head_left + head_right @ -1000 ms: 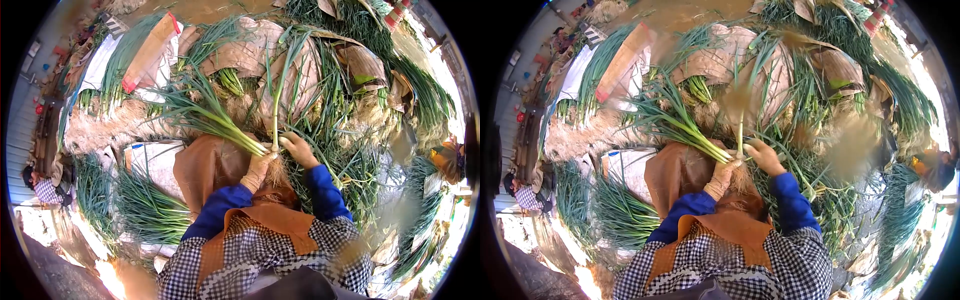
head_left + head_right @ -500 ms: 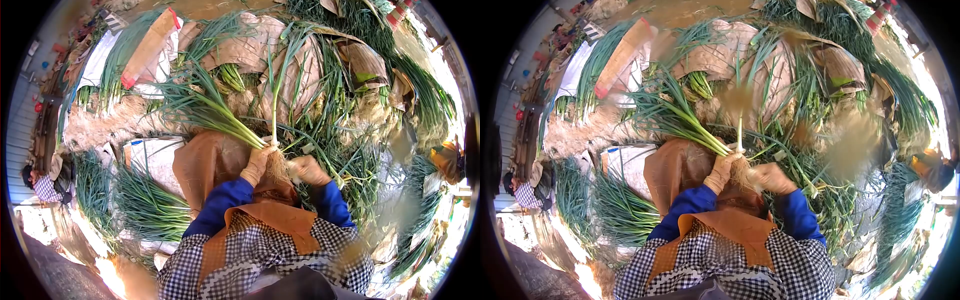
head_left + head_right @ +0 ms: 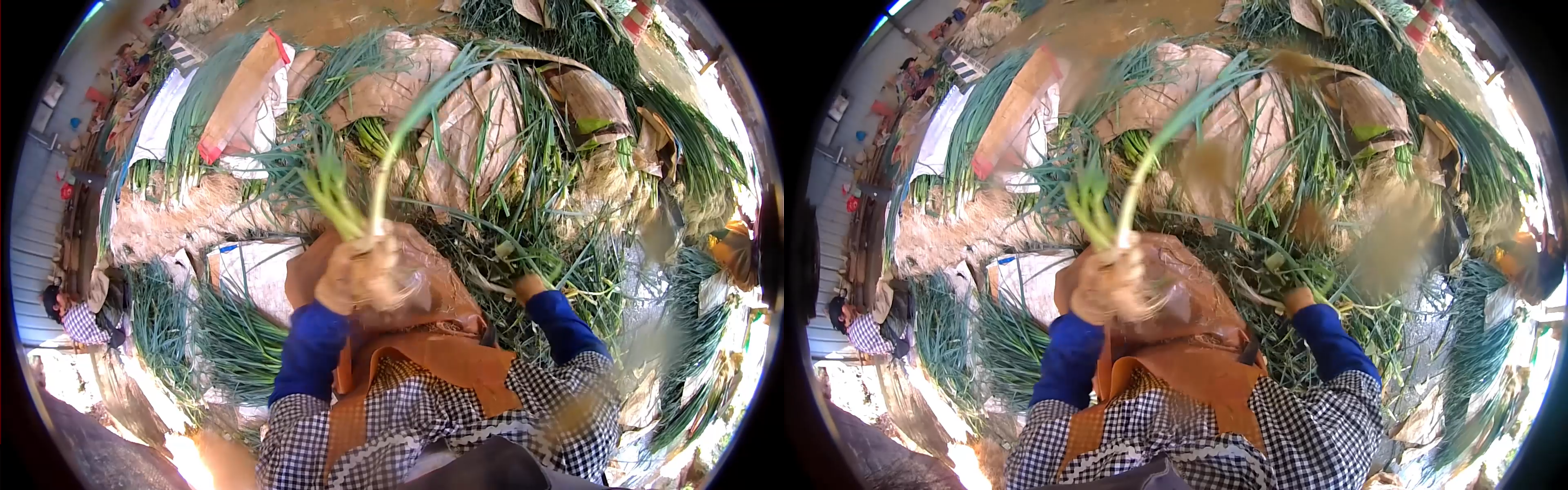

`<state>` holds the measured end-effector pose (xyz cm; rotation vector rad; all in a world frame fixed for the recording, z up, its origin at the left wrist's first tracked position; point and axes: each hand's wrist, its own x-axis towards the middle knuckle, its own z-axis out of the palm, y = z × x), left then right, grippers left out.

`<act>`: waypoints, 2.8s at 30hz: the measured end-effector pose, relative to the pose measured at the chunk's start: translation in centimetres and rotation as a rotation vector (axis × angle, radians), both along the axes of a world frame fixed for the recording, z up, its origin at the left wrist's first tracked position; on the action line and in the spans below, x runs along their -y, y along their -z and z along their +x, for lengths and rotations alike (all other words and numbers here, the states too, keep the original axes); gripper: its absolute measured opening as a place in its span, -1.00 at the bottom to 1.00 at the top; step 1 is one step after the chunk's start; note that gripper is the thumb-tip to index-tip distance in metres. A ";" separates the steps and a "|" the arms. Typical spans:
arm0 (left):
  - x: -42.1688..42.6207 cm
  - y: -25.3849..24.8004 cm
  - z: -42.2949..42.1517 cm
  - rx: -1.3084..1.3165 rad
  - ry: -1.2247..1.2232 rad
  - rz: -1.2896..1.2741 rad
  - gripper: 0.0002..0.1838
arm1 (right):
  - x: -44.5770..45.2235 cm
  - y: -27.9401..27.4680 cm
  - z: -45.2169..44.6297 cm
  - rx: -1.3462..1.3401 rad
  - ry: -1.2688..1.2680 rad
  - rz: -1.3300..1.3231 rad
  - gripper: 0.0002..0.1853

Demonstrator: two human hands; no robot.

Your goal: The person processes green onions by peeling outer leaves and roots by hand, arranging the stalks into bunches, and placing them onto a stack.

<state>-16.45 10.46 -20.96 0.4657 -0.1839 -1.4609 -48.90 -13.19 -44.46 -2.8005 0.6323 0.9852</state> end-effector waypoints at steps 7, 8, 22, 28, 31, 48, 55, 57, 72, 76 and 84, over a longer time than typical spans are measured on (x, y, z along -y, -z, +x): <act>-2.6 -9.0 8.5 0.287 -0.114 -0.543 -0.58 | -0.4 -10.8 15.7 0.943 0.106 0.368 -0.73; -2.7 -9.1 8.9 0.309 -0.225 -0.498 -0.59 | -0.3 -11.2 19.8 1.060 0.117 0.380 -0.72; -1.8 10.2 6.5 0.170 -0.391 0.095 -0.70 | 1.8 -21.2 30.6 0.787 0.273 0.399 -0.68; 0.1 11.1 -0.2 -0.048 -0.340 0.065 -0.75 | 1.5 -11.3 22.1 0.748 0.164 -0.141 -0.66; 1.2 13.5 -3.3 0.078 -0.415 0.035 -0.77 | -2.7 -16.6 22.1 0.889 0.194 -0.115 -0.61; 3.9 15.9 -7.5 0.186 -0.526 0.123 -0.77 | -3.4 -13.8 26.8 0.864 -0.144 -0.211 -0.67; 4.4 15.9 -7.9 0.069 -0.526 0.172 -0.75 | -5.9 -16.3 20.3 0.887 0.527 0.448 -0.62; 4.3 15.4 -8.2 0.135 -0.516 0.174 -0.74 | -4.6 -17.4 23.5 0.871 0.385 0.261 -0.56; 4.6 15.6 -8.1 0.088 -0.483 0.221 -0.74 | -3.5 -14.4 27.0 0.841 0.271 0.148 -0.66; 4.4 15.5 -7.9 0.164 -0.513 0.229 -0.75 | -2.3 -13.8 29.4 0.814 0.158 0.092 -0.46; 4.5 16.4 -7.9 0.140 -0.554 0.186 -0.77 | -4.7 -14.8 24.1 0.920 0.951 1.139 -0.68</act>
